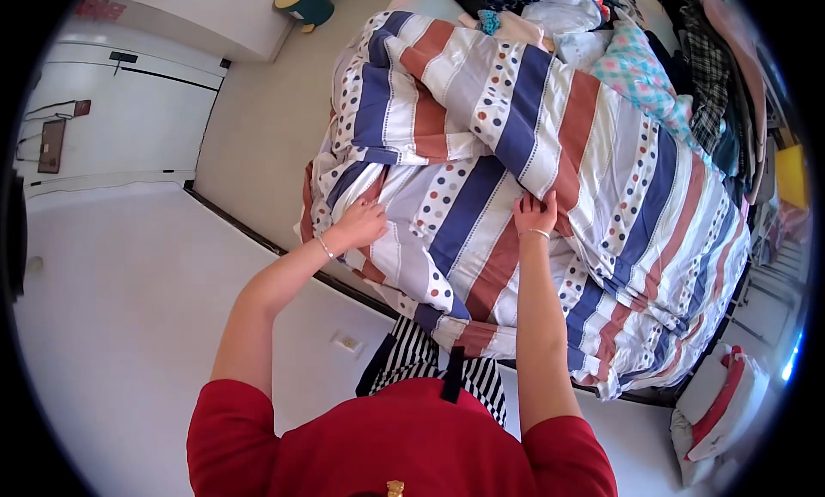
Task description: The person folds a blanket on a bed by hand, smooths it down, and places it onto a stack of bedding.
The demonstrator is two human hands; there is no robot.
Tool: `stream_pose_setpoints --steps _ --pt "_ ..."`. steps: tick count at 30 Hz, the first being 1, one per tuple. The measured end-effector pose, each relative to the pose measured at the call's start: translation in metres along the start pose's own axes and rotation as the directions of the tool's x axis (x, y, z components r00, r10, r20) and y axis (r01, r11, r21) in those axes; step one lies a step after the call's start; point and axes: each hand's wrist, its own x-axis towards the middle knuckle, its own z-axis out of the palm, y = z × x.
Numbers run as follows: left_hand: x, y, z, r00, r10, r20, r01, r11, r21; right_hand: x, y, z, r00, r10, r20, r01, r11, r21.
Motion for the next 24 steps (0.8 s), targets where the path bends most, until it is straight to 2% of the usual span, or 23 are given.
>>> stream_pose_setpoints --steps 1,2,3,4,5,6,8,9,10,11,12,14,15,16,18,19,20,21,22,23,24 --pt "-0.007 -0.006 0.003 0.988 0.028 -0.149 -0.037 0.997 -0.061 0.007 0.009 0.004 1.0 0.002 0.001 -0.002 1.0 0.005" --pt "-0.01 -0.011 0.002 0.989 0.026 -0.145 -0.035 0.997 -0.062 0.014 0.019 0.001 0.999 0.044 0.01 -0.044 0.999 -0.009" --pt "-0.013 -0.018 -0.001 0.937 -0.051 -0.347 -0.016 0.982 -0.187 0.02 0.028 -0.001 0.996 0.092 0.019 -0.091 0.995 -0.028" --pt "-0.016 -0.028 -0.004 0.838 -0.145 -0.526 -0.025 0.953 -0.303 0.027 0.041 -0.001 0.98 0.195 -0.047 -0.196 0.981 -0.008" --pt "-0.018 -0.04 -0.006 0.749 -0.296 -0.593 0.094 0.933 -0.347 0.022 0.056 0.008 0.973 0.232 -0.017 -0.233 0.971 -0.062" --pt "-0.023 -0.059 -0.009 0.703 -0.406 -0.584 0.208 0.903 -0.377 0.011 0.073 0.016 0.964 0.267 0.003 -0.265 0.957 -0.118" --pt "-0.024 -0.114 0.047 0.486 -0.682 -0.546 0.39 0.729 -0.563 -0.003 0.112 0.034 0.929 0.354 0.107 -0.323 0.917 -0.233" --pt "-0.028 -0.128 0.049 0.5 -0.674 -0.545 0.374 0.735 -0.566 -0.004 0.135 0.04 0.906 0.397 0.148 -0.354 0.901 -0.251" --pt "-0.03 -0.142 0.05 0.606 -0.723 -0.331 0.519 0.675 -0.524 -0.002 0.16 0.048 0.88 0.434 0.194 -0.378 0.886 -0.27" --pt "-0.028 -0.157 0.051 0.658 -0.747 -0.097 0.647 0.626 -0.436 -0.007 0.183 0.064 0.878 0.467 0.109 -0.427 0.865 -0.264" --pt "-0.024 -0.171 0.054 0.677 -0.729 -0.103 0.627 0.645 -0.438 -0.014 0.205 0.082 0.868 0.496 0.023 -0.475 0.844 -0.25" --pt "-0.014 -0.203 0.063 0.814 -0.551 0.183 0.581 0.763 -0.283 -0.02 0.24 0.108 0.884 0.463 0.054 -0.438 0.865 -0.247" --pt "-0.015 -0.21 0.072 0.868 -0.496 0.024 0.482 0.828 -0.286 -0.022 0.257 0.124 0.886 0.455 0.087 -0.421 0.87 -0.255" --pt "-0.007 -0.222 0.08 0.878 -0.478 0.03 0.466 0.837 -0.288 -0.024 0.271 0.137 0.88 0.439 0.18 -0.401 0.891 -0.213" --pt "-0.001 -0.254 0.11 0.918 -0.294 0.267 0.376 0.861 -0.342 -0.006 0.299 0.148 0.866 0.416 0.277 -0.359 0.903 -0.234" --pt "-0.018 -0.256 0.107 0.918 -0.287 0.274 0.371 0.865 -0.337 0.008 0.315 0.151 0.913 0.362 0.19 -0.31 0.916 -0.256" --pt "-0.039 -0.251 0.097 0.954 -0.251 0.163 0.299 0.805 -0.513 -0.005 0.318 0.169 0.968 0.248 0.042 -0.221 0.92 -0.324" --pt "-0.063 -0.246 0.084 0.973 -0.228 0.042 0.197 0.72 -0.665 -0.002 0.323 0.177 0.992 0.126 -0.003 -0.12 0.937 -0.327" --pt "-0.099 -0.249 0.066 0.973 -0.229 0.024 0.167 0.628 -0.76 0.0 0.326 0.18 0.999 0.003 -0.053 -0.02 0.942 -0.336" --pt "-0.141 -0.255 0.058 0.973 -0.231 0.012 0.134 0.52 -0.844 -0.018 0.317 0.196 0.999 0.027 -0.022 -0.033 0.954 -0.298" --pt "-0.182 -0.263 0.073 0.964 -0.247 0.093 0.19 0.407 -0.893 -0.03 0.314 0.204 0.995 0.037 0.092 -0.012 0.966 -0.258"
